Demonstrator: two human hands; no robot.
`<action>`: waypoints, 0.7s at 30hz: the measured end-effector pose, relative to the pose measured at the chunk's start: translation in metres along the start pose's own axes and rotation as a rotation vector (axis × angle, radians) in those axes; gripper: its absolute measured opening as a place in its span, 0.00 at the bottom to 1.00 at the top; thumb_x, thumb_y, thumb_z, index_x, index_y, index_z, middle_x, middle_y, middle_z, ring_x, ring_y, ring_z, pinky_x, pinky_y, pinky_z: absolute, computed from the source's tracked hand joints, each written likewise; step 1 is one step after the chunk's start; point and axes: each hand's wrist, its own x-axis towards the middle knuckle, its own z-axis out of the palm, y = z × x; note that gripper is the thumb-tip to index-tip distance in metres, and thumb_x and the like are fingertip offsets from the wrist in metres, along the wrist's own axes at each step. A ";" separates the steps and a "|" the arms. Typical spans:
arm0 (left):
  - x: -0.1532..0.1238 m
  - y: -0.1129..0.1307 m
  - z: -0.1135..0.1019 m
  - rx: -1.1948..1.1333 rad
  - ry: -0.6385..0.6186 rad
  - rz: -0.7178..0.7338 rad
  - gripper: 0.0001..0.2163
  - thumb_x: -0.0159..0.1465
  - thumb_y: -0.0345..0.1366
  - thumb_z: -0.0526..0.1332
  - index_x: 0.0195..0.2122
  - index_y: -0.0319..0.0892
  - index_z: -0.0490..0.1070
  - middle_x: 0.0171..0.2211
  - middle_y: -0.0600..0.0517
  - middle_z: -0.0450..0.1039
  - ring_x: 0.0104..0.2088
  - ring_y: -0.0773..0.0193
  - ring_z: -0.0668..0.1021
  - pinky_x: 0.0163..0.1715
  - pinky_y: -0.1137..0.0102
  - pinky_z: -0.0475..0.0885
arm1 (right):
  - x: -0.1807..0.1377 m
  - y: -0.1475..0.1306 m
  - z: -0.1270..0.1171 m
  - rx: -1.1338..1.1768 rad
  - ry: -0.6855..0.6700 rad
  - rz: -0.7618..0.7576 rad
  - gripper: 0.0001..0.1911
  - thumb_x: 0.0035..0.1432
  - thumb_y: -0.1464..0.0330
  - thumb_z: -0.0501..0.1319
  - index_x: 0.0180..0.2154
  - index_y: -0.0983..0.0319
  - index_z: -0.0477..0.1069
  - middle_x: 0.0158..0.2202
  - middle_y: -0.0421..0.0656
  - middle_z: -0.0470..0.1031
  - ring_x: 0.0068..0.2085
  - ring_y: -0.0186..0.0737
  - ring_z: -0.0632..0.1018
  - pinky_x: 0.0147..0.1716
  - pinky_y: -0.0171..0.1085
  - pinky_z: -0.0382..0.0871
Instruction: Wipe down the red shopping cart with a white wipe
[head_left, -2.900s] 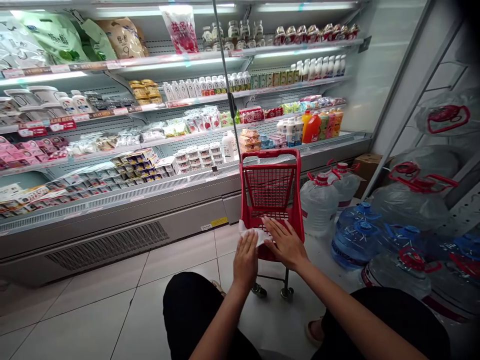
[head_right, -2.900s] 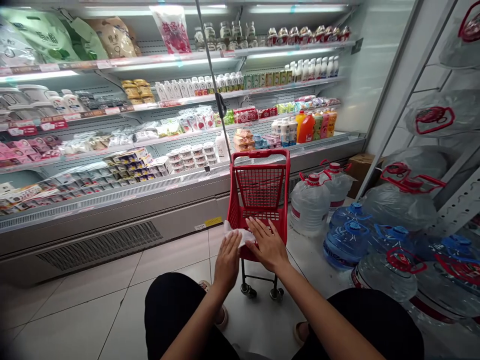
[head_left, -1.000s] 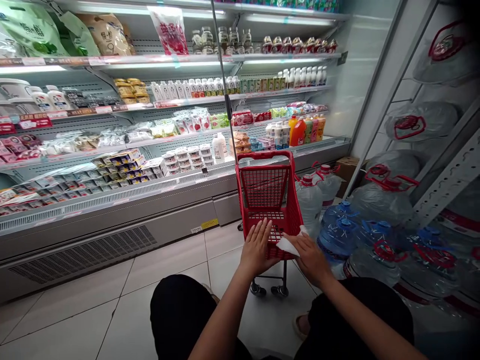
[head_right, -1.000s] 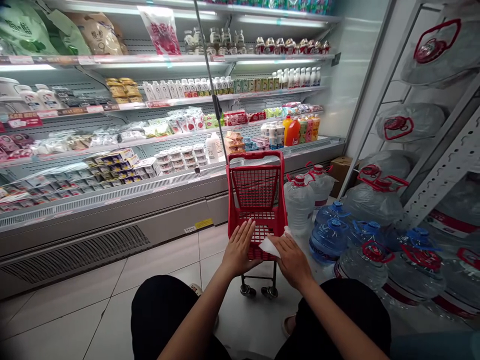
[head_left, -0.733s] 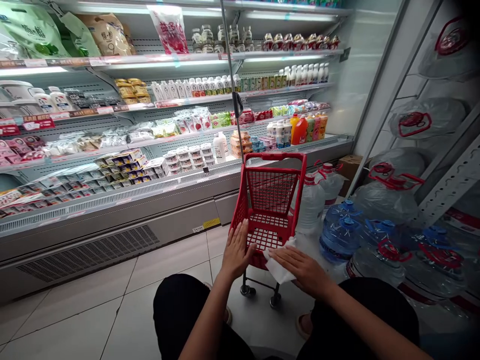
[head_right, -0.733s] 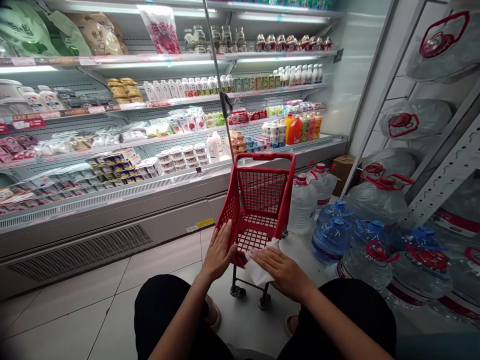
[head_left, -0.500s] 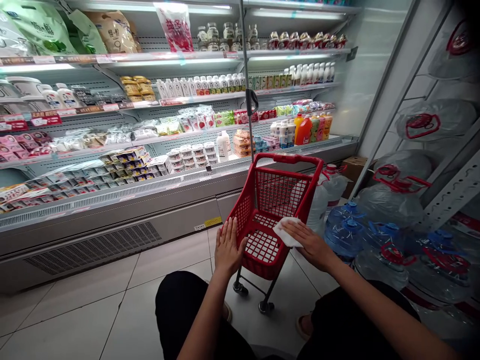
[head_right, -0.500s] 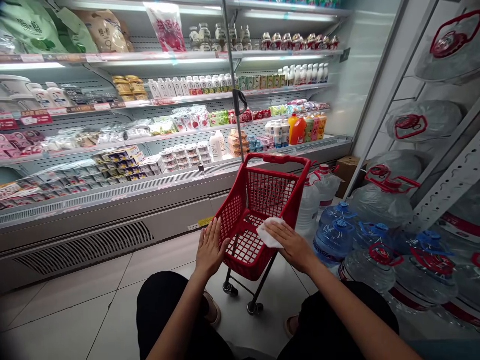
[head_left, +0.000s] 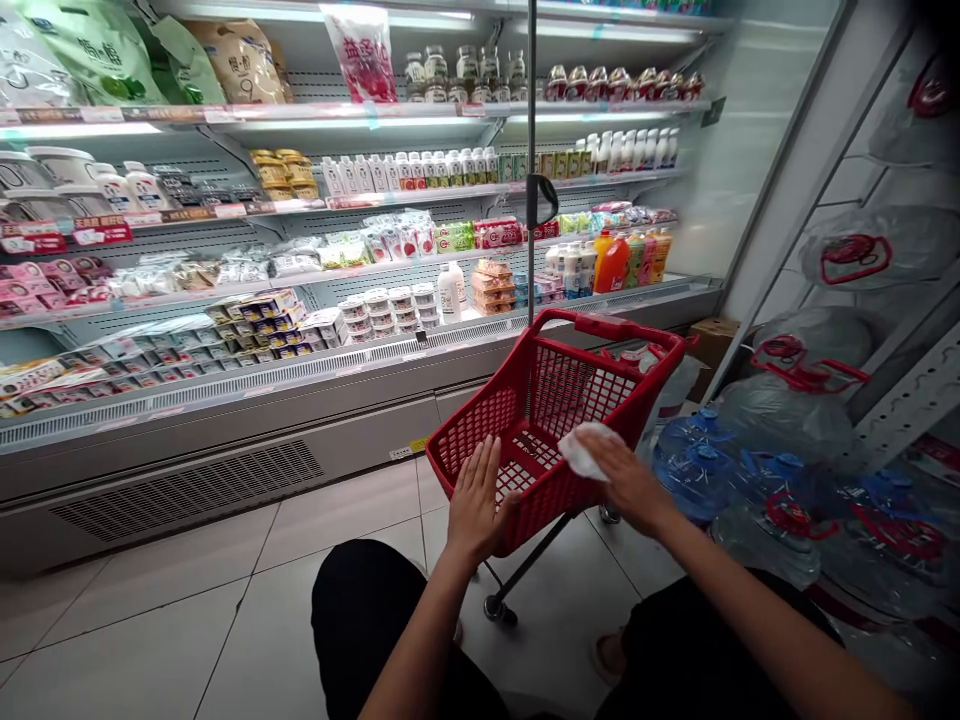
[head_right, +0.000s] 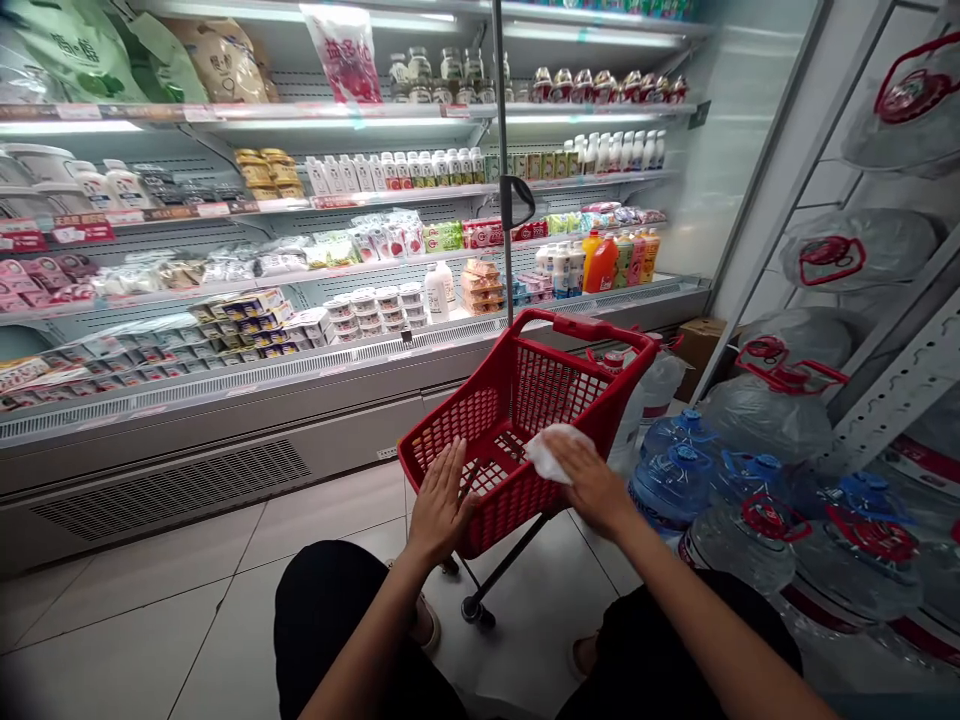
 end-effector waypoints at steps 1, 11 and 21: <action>0.000 -0.005 -0.002 0.010 -0.008 -0.005 0.35 0.76 0.56 0.43 0.77 0.48 0.29 0.77 0.49 0.43 0.76 0.56 0.50 0.74 0.53 0.49 | 0.001 0.013 -0.003 -0.034 0.022 0.045 0.35 0.73 0.67 0.47 0.76 0.53 0.39 0.74 0.42 0.55 0.74 0.44 0.58 0.73 0.54 0.50; 0.011 0.019 0.001 0.008 0.050 0.050 0.39 0.75 0.57 0.45 0.77 0.46 0.25 0.77 0.48 0.41 0.76 0.54 0.48 0.74 0.54 0.48 | 0.007 -0.129 0.048 0.057 0.044 -0.096 0.41 0.68 0.69 0.54 0.76 0.63 0.41 0.72 0.50 0.61 0.72 0.48 0.62 0.69 0.52 0.64; 0.011 -0.005 0.003 -0.062 0.000 -0.018 0.37 0.76 0.57 0.44 0.77 0.47 0.28 0.77 0.48 0.43 0.76 0.56 0.51 0.72 0.54 0.54 | 0.027 0.008 -0.003 -0.095 0.094 0.097 0.30 0.71 0.69 0.49 0.72 0.56 0.57 0.69 0.43 0.67 0.71 0.48 0.64 0.73 0.57 0.51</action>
